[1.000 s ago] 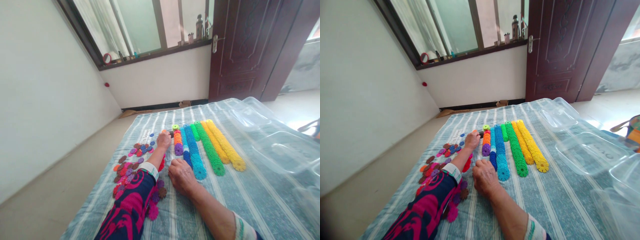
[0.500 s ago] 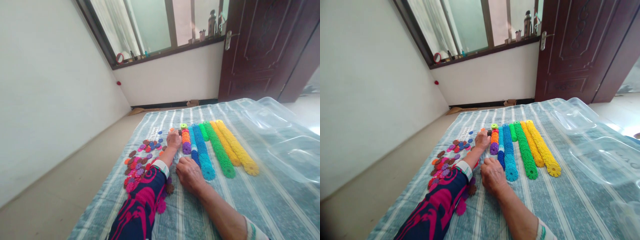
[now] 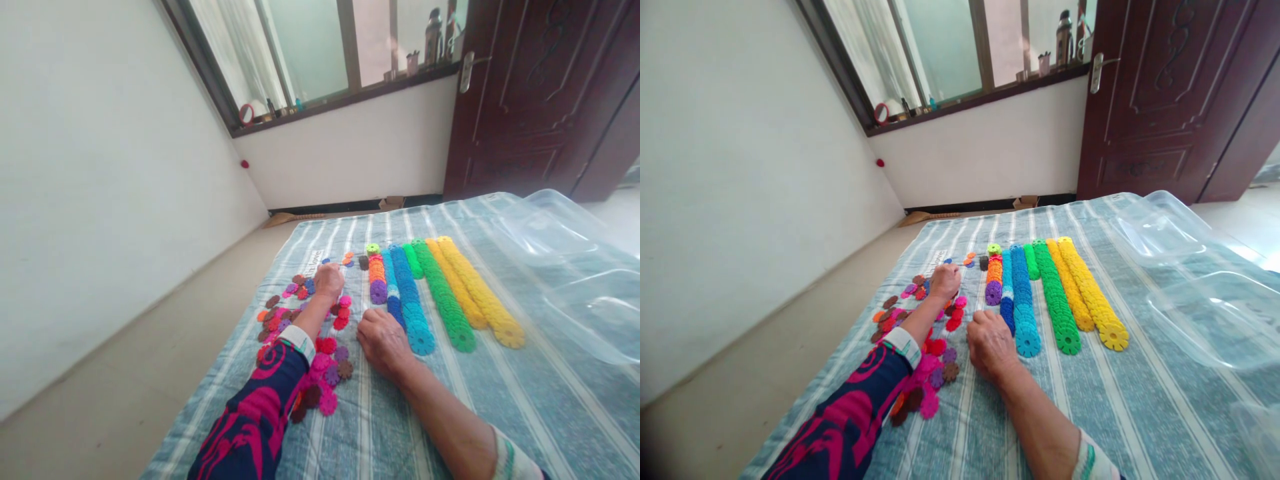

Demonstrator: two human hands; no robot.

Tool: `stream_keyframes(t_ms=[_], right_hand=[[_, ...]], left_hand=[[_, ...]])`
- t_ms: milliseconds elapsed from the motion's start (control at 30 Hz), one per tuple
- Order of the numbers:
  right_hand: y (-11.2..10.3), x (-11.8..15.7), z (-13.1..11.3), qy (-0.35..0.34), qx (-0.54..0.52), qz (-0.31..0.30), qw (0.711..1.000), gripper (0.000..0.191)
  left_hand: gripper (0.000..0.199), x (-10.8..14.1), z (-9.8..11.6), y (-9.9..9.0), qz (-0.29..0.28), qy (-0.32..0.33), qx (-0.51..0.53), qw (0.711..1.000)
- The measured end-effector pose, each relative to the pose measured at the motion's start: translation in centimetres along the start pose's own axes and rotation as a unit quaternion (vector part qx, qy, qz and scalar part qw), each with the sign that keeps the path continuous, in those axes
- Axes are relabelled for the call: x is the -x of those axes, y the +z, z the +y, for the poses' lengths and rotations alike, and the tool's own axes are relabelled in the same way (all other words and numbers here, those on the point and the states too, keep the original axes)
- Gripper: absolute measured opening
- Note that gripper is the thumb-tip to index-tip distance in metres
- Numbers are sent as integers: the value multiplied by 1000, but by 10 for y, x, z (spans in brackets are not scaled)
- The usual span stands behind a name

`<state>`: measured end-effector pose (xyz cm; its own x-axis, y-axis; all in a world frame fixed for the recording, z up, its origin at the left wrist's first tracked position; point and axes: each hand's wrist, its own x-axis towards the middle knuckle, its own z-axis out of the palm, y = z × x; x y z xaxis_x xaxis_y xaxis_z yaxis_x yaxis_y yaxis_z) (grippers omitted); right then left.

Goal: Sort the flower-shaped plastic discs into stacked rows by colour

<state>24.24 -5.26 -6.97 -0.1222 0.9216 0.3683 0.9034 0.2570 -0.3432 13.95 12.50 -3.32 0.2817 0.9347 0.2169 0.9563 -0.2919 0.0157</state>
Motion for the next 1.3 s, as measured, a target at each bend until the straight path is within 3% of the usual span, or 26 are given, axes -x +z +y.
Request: stream_keyframes(t_ms=[100,200,400,533,1033,1167,1300], right_hand=[[-1,0,0,-2,-1,0,1000,20],[-1,-1,0,-2,-5,-3,1000,20],[-2,0,1,-1,2,-14,1000,19],[-1,0,2,-2,3,-13,1000,18],[-3,1,2,-6,12,-11,1000,20],[-2,1,3,-10,19,-13,1000,20],[-3,2,3,-14,24,-18,999,18]], left_hand=[[23,4,-28,-12,-38,-28,-34,998],[20,12,-48,-21,-72,-15,-43,996],[31,31,-61,-24,-56,31,-20,998],[43,37,-64,-20,-42,5,-13,999],[30,40,-63,-13,-9,-7,-8,1000],[31,55,-55,-18,26,-11,8,1000],[29,84,-34,-19,61,36,117,991]])
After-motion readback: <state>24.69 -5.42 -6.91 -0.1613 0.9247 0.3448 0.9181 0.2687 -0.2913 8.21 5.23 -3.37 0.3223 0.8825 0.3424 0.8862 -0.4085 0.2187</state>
